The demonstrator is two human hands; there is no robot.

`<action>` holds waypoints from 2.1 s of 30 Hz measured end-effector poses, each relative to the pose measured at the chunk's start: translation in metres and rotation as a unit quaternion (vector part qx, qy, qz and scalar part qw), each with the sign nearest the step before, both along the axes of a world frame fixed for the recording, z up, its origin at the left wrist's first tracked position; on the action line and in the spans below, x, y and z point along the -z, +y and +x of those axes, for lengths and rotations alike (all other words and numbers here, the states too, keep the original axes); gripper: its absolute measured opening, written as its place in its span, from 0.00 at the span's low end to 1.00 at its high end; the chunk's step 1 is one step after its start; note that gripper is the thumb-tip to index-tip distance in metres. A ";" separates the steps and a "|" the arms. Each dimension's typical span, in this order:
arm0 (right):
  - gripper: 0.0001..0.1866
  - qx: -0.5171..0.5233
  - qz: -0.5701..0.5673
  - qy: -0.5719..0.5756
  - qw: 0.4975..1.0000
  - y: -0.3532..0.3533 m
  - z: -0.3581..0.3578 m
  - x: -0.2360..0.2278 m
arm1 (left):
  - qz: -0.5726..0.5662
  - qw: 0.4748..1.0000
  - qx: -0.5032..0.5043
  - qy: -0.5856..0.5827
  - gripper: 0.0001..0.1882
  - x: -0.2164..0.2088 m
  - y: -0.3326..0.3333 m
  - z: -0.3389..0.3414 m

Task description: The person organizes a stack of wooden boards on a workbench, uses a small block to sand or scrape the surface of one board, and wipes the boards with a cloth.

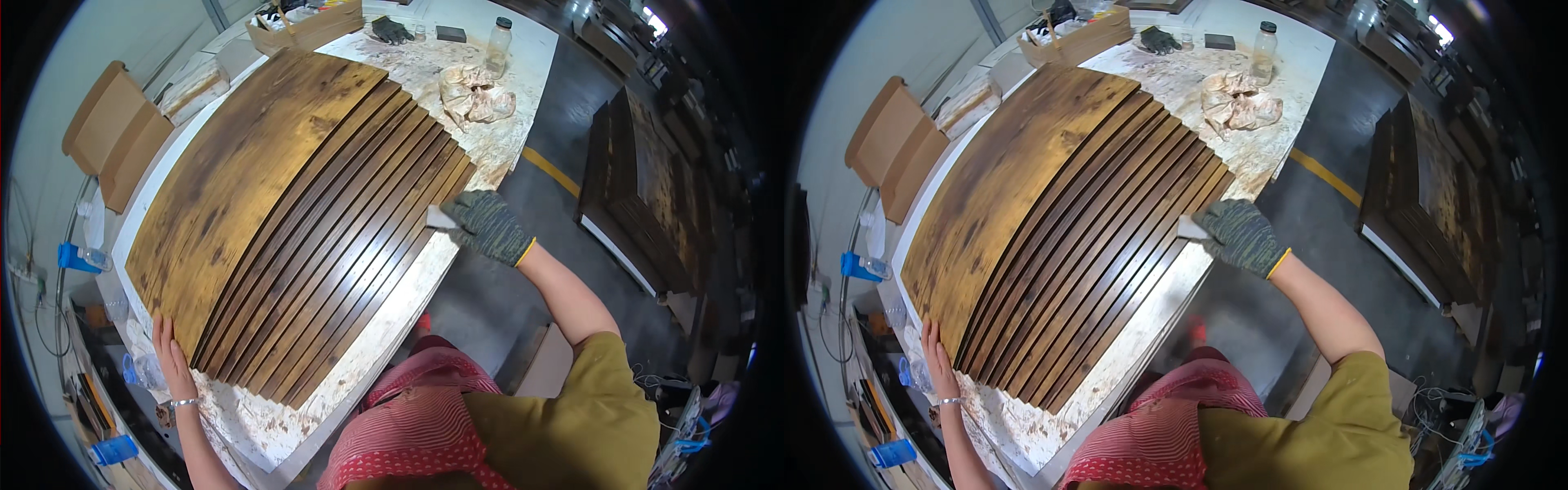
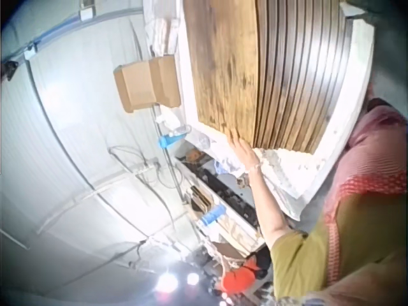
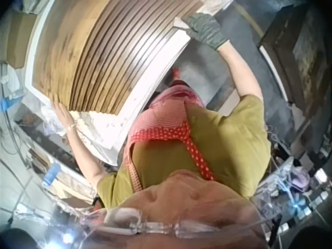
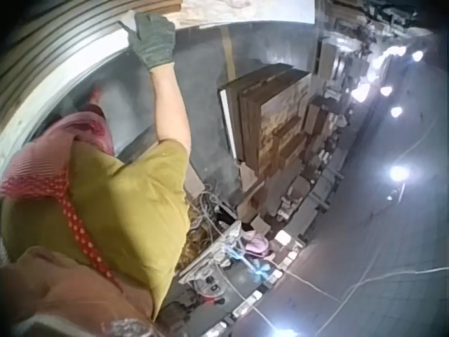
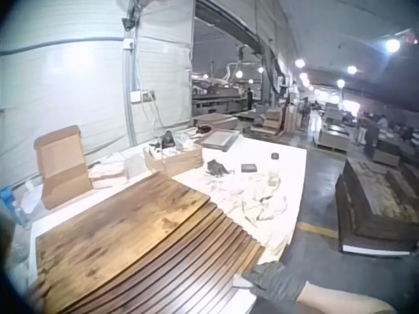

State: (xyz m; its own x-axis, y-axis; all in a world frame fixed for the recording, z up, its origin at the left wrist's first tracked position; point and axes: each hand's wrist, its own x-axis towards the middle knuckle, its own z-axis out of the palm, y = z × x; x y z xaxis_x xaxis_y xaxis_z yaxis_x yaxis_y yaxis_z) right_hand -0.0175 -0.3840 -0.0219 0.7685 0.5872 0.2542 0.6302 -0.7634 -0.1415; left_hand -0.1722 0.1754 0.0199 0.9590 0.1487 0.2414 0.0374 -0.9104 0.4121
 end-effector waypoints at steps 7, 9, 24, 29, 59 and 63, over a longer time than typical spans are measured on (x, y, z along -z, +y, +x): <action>0.23 0.155 -0.054 -0.012 0.986 -0.065 0.056 0.007 | 0.018 0.999 -0.012 0.027 0.23 -0.003 0.001 -0.001; 0.23 0.245 -0.092 -0.025 0.965 -0.083 0.072 0.009 | 0.013 0.999 -0.020 0.033 0.23 -0.005 -0.001 0.001; 0.21 0.175 0.008 0.025 0.984 -0.028 0.039 -0.007 | 0.033 0.999 -0.022 0.034 0.23 -0.004 -0.001 -0.001; 0.19 0.298 0.101 -0.018 0.949 -0.044 0.055 0.004 | 0.025 0.999 -0.006 0.027 0.23 -0.002 -0.002 0.004; 0.20 -0.202 0.085 0.137 0.966 0.316 -0.236 -0.012 | -0.042 0.990 0.033 -0.127 0.18 0.024 0.009 0.006; 0.19 -0.139 0.094 0.104 0.980 0.309 -0.220 -0.023 | -0.059 0.990 0.020 -0.123 0.18 0.023 0.001 0.004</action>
